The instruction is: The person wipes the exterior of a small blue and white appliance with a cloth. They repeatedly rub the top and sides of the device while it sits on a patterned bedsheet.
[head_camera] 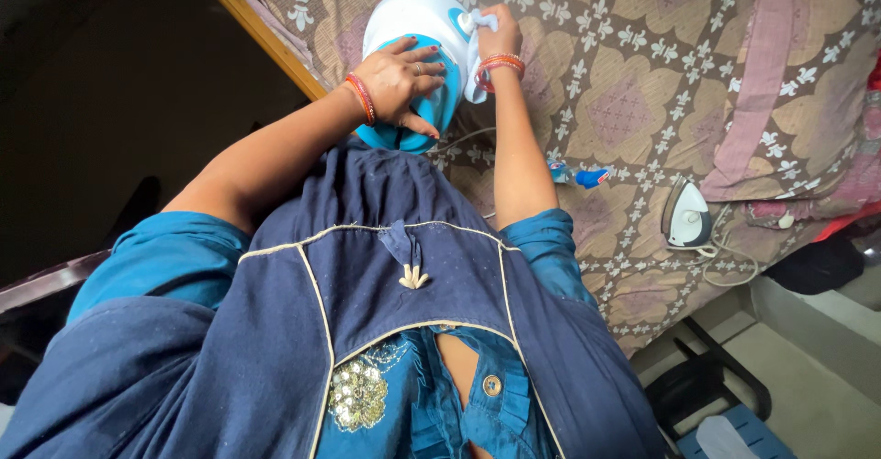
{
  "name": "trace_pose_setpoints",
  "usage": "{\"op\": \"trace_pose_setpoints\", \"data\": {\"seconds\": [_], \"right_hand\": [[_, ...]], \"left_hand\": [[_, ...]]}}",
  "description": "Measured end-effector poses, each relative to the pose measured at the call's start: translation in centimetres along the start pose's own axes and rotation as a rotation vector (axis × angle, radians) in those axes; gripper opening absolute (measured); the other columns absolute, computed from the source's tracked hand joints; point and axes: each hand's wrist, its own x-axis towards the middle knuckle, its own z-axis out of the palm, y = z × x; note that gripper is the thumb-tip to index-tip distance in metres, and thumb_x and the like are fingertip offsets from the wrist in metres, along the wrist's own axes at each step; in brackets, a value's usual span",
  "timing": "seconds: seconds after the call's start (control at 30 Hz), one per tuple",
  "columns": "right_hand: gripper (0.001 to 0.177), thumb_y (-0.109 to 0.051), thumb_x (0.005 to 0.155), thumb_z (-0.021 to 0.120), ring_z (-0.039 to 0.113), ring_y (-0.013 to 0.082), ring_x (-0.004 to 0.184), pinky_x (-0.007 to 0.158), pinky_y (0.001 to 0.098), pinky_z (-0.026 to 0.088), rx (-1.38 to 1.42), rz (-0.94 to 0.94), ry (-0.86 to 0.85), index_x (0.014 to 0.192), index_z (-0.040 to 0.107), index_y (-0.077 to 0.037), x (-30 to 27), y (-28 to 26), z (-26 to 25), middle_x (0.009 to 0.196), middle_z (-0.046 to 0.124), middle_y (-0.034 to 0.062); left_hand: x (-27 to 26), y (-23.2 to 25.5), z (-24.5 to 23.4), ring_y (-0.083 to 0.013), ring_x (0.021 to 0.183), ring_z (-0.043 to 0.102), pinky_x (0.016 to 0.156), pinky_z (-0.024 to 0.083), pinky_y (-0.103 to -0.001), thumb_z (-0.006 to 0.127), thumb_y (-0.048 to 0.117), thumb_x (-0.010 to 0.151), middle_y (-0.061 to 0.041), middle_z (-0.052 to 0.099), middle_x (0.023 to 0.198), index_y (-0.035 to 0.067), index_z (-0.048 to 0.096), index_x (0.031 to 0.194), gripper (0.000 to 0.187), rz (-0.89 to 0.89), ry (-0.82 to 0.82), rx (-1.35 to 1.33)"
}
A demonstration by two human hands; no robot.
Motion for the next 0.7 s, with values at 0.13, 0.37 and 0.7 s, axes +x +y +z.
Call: {"op": "trace_pose_setpoints", "data": {"seconds": [0.13,0.37,0.7], "right_hand": [[0.018,-0.005,0.083,0.074,0.074,0.0308,0.09,0.079,0.0379,0.057,-0.018,-0.01,0.032,0.096,0.07,-0.016,-1.8,-1.9,-0.4,0.093,0.075,0.013],[0.023,0.0,0.077,0.075,0.069,0.0369,0.093,0.082,0.0426,0.054,-0.037,-0.298,0.139,0.095,0.069,-0.013,-5.2,-5.1,-1.1,0.095,0.071,0.0126],[0.035,0.008,0.083,0.067,0.066,0.0372,0.101,0.089,0.0414,0.054,-0.081,-0.421,0.126,0.113,0.073,-0.01,-9.0,-6.7,-2.3,0.106,0.066,0.013]], "left_hand": [[-0.3,0.0,-0.2,-0.0322,0.136,0.057,0.117,0.038,-0.051,0.07,0.084,0.074,-0.01,0.071,0.132,0.004,0.076,0.114,0.089,-0.007,-0.004,-0.001],[-0.2,-0.6,-0.2,-0.0314,0.136,0.058,0.117,0.039,-0.05,0.07,0.084,0.075,-0.009,0.071,0.133,0.004,0.076,0.115,0.089,0.009,0.005,0.02],[-0.2,-0.9,-0.1,-0.0305,0.136,0.057,0.118,0.038,-0.048,0.069,0.086,0.074,-0.009,0.071,0.133,0.005,0.076,0.111,0.089,0.008,-0.039,0.07]]}}
